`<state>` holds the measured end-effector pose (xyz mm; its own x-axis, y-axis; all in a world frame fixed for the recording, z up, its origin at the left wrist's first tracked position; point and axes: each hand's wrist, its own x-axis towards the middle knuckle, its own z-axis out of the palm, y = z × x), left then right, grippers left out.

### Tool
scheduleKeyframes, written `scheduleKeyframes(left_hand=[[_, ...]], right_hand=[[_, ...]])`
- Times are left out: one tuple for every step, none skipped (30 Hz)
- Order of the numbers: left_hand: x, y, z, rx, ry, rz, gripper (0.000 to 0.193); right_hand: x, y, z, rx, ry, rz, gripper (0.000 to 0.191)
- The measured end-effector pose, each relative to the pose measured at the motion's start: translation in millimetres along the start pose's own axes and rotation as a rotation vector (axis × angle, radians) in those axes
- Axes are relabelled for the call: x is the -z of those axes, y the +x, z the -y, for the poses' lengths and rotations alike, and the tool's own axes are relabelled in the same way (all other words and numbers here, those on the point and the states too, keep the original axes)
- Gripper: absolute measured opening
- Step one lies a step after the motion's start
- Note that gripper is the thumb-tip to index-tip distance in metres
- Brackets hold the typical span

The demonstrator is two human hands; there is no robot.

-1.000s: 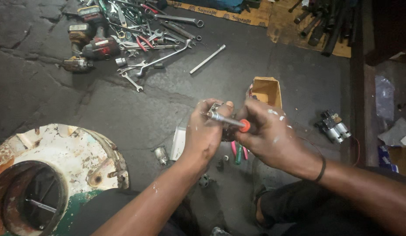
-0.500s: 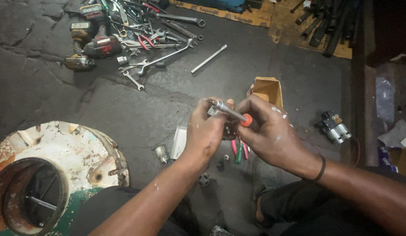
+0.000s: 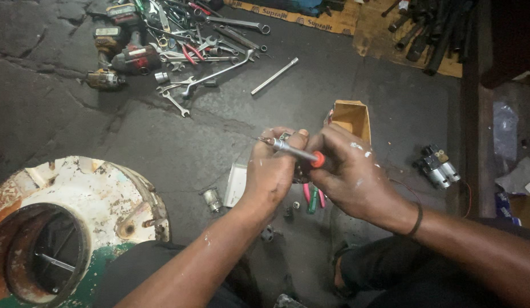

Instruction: The person uses a screwdriver to tighten or loosen screws on a small, dirty mechanical component held in their left hand. The task involves repetitive turning of the screwdriver and repositioning the component to access different fasteners.

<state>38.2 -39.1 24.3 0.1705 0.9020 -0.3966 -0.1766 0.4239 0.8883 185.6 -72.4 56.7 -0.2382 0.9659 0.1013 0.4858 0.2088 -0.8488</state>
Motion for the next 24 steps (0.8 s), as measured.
scheduleKeyframes(left_hand=[[-0.8, 0.0, 0.3, -0.007, 0.014, -0.015, 0.038], [-2.3, 0.2, 0.9, -0.014, 0.027, -0.03, 0.038], [-2.8, 0.5, 1.3, -0.022, 0.04, -0.045, 0.038], [-3.3, 0.7, 1.8, -0.043, 0.057, -0.044, 0.038], [-3.3, 0.2, 2.5, -0.062, 0.073, -0.044, 0.039], [-3.2, -0.4, 3.1, -0.08, 0.089, -0.044, 0.039], [-3.1, -0.6, 3.3, -0.043, 0.048, -0.046, 0.039], [-3.4, -0.3, 3.1, -0.006, 0.008, -0.047, 0.039], [-3.8, -0.4, 2.9, 0.032, -0.032, -0.047, 0.039], [-4.1, -0.1, 2.3, 0.026, -0.011, -0.053, 0.038], [-4.0, -0.1, 1.7, 0.02, 0.01, -0.06, 0.037], [-4.1, -0.2, 1.1, 0.017, 0.031, -0.068, 0.036], [-4.0, 0.0, 0.4, -0.012, 0.058, -0.07, 0.033], [-3.7, 0.4, -0.4, -0.041, 0.085, -0.073, 0.031], [-3.1, 0.6, -0.9, -0.071, 0.113, -0.076, 0.03], [-2.9, 0.8, -1.1, -0.067, 0.122, -0.08, 0.028], [-2.7, 0.9, -1.1, -0.063, 0.131, -0.084, 0.027], [-2.6, 1.1, -1.0, -0.059, 0.14, -0.087, 0.026], [-2.4, 1.0, -0.7, -0.073, 0.122, -0.081, 0.026], [-2.6, 1.1, -0.5, -0.087, 0.105, -0.074, 0.027], [-2.8, 1.0, -0.3, -0.101, 0.087, -0.068, 0.027], [-3.2, 1.1, -0.3, -0.106, 0.069, -0.059, 0.027], [-3.7, 1.0, -0.4, -0.111, 0.051, -0.051, 0.027], [-4.2, 0.9, -0.8, -0.116, 0.033, -0.043, 0.027]], right_hand=[[-0.2, -0.2, -0.2, 0.005, -0.057, -0.027, 0.017], [-0.2, -0.7, -0.5, 0.009, -0.114, -0.053, 0.018], [-0.2, -0.8, -1.1, 0.015, -0.172, -0.081, 0.019], [0.0, -0.9, -1.9, -0.032, -0.135, -0.076, 0.017], [0.2, -1.1, -2.7, -0.081, -0.097, -0.068, 0.016], [0.4, -1.0, -3.9, -0.129, -0.059, -0.06, 0.015], [0.6, -1.0, -4.8, -0.115, -0.028, -0.051, 0.014], [1.2, -0.8, -6.0, -0.102, 0.003, -0.044, 0.014], [1.6, -0.5, -6.8, -0.089, 0.034, -0.038, 0.014], [1.9, 0.2, -7.7, -0.095, 0.09, -0.018, 0.014], [2.1, 0.8, -8.3, -0.1, 0.146, 0.003, 0.014], [2.2, 1.3, -8.8, -0.108, 0.203, 0.025, 0.014], [2.2, 1.7, -9.1, -0.155, 0.169, 0.009, 0.014], [2.1, 1.9, -9.1, -0.201, 0.136, -0.006, 0.014], [1.7, 1.9, -9.1, -0.247, 0.102, -0.021, 0.014], [1.3, 1.7, -8.9, -0.207, 0.091, -0.033, 0.014], [0.8, 1.2, -8.5, -0.167, 0.08, -0.047, 0.015], [0.4, 0.7, -8.1, -0.127, 0.068, -0.061, 0.015], [0.0, 0.1, -7.5, -0.105, 0.088, -0.056, 0.014], [-0.2, -0.6, -6.9, -0.085, 0.107, -0.05, 0.013], [-0.2, -1.1, -6.2, -0.064, 0.126, -0.045, 0.012], [0.0, -1.5, -5.6, -0.052, 0.086, -0.046, 0.013], [0.1, -1.8, -4.9, -0.04, 0.046, -0.047, 0.014], [0.6, -1.8, -4.3, -0.028, 0.006, -0.048, 0.015]])
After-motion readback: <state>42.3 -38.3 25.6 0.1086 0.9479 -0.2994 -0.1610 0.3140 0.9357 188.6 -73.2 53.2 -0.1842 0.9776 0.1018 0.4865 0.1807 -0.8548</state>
